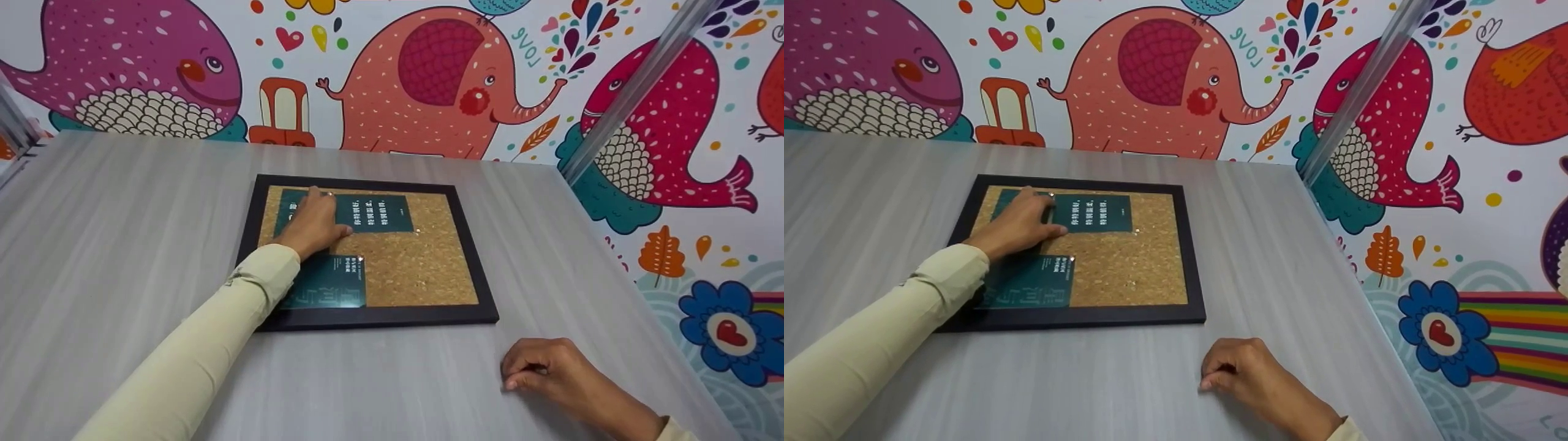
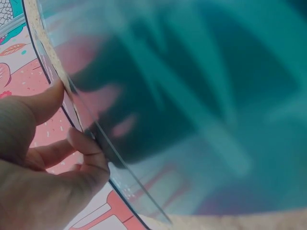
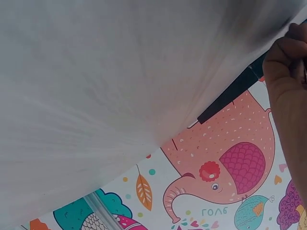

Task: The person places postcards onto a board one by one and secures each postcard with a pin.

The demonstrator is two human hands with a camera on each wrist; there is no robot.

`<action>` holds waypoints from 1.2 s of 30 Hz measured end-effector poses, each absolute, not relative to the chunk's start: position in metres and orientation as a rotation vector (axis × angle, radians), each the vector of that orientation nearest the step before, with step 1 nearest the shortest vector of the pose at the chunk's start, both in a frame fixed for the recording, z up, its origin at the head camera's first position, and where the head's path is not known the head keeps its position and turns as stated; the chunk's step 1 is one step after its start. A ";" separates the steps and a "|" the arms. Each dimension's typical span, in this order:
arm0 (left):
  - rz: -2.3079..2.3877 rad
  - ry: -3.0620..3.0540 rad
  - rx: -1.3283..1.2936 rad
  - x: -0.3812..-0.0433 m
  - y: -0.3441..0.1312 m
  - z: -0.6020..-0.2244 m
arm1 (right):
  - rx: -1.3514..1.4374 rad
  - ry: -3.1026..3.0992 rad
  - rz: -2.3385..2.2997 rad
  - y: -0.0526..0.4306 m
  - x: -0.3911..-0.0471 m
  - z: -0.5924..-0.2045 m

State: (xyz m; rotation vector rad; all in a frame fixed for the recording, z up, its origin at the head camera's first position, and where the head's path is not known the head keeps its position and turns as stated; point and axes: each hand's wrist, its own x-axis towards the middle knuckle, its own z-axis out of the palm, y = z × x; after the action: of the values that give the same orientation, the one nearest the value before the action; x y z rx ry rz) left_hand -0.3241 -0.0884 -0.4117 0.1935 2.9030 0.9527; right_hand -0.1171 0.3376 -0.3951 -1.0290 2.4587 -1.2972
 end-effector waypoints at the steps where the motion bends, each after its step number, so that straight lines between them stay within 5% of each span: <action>1: 0.947 2.901 0.197 -0.320 -0.088 -0.407 | -1.038 2.466 -1.291 0.338 -0.117 -0.395; 14: 0.945 2.882 0.212 -0.290 -0.084 -0.374 | -1.149 2.666 -1.167 0.336 -0.122 -0.397; 36: 0.950 2.853 0.175 -0.293 -0.083 -0.374 | -0.836 2.687 -1.053 0.326 -0.122 -0.385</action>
State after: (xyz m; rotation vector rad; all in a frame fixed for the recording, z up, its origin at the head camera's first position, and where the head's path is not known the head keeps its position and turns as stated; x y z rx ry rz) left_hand -0.2928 -0.0827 -0.3740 0.1748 2.8529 0.9500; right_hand -0.1221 0.3262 -0.3852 -0.8359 2.6868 -1.0528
